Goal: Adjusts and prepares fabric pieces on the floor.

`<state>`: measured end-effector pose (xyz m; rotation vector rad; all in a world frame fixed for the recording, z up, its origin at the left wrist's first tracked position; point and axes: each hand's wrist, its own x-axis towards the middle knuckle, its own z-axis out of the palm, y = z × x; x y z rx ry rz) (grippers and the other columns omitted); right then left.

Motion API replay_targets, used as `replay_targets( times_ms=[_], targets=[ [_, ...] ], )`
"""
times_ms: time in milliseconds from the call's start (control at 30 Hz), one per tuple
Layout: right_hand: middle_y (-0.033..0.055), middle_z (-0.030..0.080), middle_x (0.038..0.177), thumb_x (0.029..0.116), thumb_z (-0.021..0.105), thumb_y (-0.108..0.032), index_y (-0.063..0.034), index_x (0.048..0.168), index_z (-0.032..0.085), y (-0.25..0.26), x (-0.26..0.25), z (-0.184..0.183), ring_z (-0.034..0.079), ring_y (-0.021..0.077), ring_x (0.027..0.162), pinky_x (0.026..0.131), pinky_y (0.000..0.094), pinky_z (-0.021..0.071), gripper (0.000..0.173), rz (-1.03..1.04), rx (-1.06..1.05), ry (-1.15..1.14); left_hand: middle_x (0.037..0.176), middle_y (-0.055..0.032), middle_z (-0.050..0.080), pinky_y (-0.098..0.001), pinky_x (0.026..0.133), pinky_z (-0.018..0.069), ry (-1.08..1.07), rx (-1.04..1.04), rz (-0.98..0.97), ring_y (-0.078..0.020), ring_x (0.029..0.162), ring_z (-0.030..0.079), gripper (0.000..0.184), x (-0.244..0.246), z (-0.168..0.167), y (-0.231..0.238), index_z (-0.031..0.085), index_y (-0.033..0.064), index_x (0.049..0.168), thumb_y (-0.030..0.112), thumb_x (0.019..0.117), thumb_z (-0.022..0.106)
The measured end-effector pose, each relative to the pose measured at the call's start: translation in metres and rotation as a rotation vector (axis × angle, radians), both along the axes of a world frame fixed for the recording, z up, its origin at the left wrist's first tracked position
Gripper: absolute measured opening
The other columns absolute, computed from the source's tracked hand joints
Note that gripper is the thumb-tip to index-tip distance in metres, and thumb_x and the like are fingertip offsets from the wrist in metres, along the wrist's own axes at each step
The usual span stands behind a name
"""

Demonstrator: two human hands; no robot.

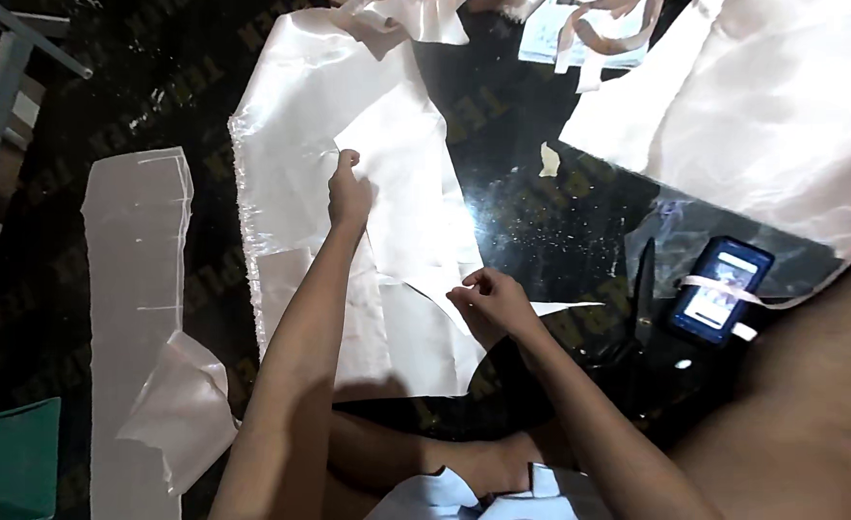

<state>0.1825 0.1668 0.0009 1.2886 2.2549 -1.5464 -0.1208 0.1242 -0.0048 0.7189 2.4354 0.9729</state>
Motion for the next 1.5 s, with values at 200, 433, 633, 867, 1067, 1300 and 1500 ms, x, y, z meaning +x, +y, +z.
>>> replay_targets(
  times_ms=[200,433,633,867,1067,1300,1500],
  targets=[
    [0.0198,0.069,0.092,0.0985,0.070,-0.031,0.0014,0.104,0.068,-0.015,-0.018,0.006,0.067,0.0368,0.091,0.083,0.0582,0.0511,0.033,0.152,0.104,-0.193,0.134,-0.0259,0.060,-0.0461,0.109,0.0468,0.068,-0.047,-0.139,-0.0342,0.126,0.060,0.037,0.005,0.002,-0.011,0.062,-0.0040,0.135,0.000,0.1005,0.049],
    [0.0177,0.068,0.089,0.1065,0.058,-0.027,0.0027,0.112,0.067,0.023,0.025,0.014,0.064,0.0250,0.071,0.071,0.0467,0.0561,0.032,-0.043,0.033,0.106,0.153,-0.0255,0.045,-0.0530,0.114,0.0421,0.085,-0.142,-0.337,-0.0386,0.138,0.049,0.059,0.000,0.008,-0.022,0.041,-0.0031,0.154,-0.002,0.0967,0.052],
    [0.0143,0.064,0.085,0.1059,0.059,-0.028,0.0041,0.108,0.066,0.017,0.077,0.029,0.059,0.0200,0.068,0.067,0.0409,0.0527,0.033,-0.377,0.134,-0.008,0.153,-0.0259,0.047,-0.0492,0.117,0.0388,0.117,-0.123,-0.332,-0.0367,0.141,0.048,0.052,-0.003,-0.002,-0.022,0.045,-0.0053,0.151,-0.001,0.0994,0.051],
    [0.0132,0.071,0.090,0.1046,0.058,-0.033,0.0011,0.107,0.070,-0.055,0.023,0.015,0.068,0.0215,0.080,0.078,0.0424,0.0563,0.036,-0.016,-0.015,0.059,0.155,-0.0285,0.043,-0.0462,0.118,0.0390,0.092,0.018,0.043,-0.0370,0.142,0.046,0.055,0.021,0.012,-0.034,0.042,-0.0087,0.151,0.003,0.0989,0.054],
    [0.0111,0.070,0.111,0.1130,0.035,-0.037,0.0019,0.131,0.058,-0.103,-0.014,0.014,0.071,0.0175,0.092,0.076,0.0342,0.0599,0.049,-0.301,-0.824,0.325,0.125,-0.0201,0.063,-0.0413,0.092,0.0566,-0.426,0.349,0.568,-0.0246,0.106,0.065,0.053,0.140,0.031,-0.109,0.039,-0.0007,0.150,0.014,0.1027,0.057],
    [0.0115,0.066,0.099,0.1012,0.064,-0.014,0.0004,0.146,0.043,-0.072,-0.018,0.015,0.062,0.0106,0.074,0.068,0.0277,0.0544,0.051,-0.469,-0.586,0.324,0.112,-0.0169,0.070,-0.0280,0.070,0.0585,-0.884,0.160,0.300,-0.0137,0.079,0.070,0.031,0.231,0.085,-0.142,0.060,-0.0076,0.131,0.011,0.1080,0.051],
    [0.0157,0.067,0.108,0.0986,0.066,-0.007,-0.0006,0.142,0.047,-0.042,-0.008,0.009,0.066,0.0155,0.083,0.077,0.0327,0.0568,0.048,-0.358,-0.378,0.300,0.138,-0.0179,0.058,-0.0530,0.097,0.0544,-0.005,-0.075,-0.089,-0.0325,0.117,0.063,0.039,0.129,0.023,-0.112,0.066,0.0094,0.132,0.033,0.1011,0.064]
  ],
)
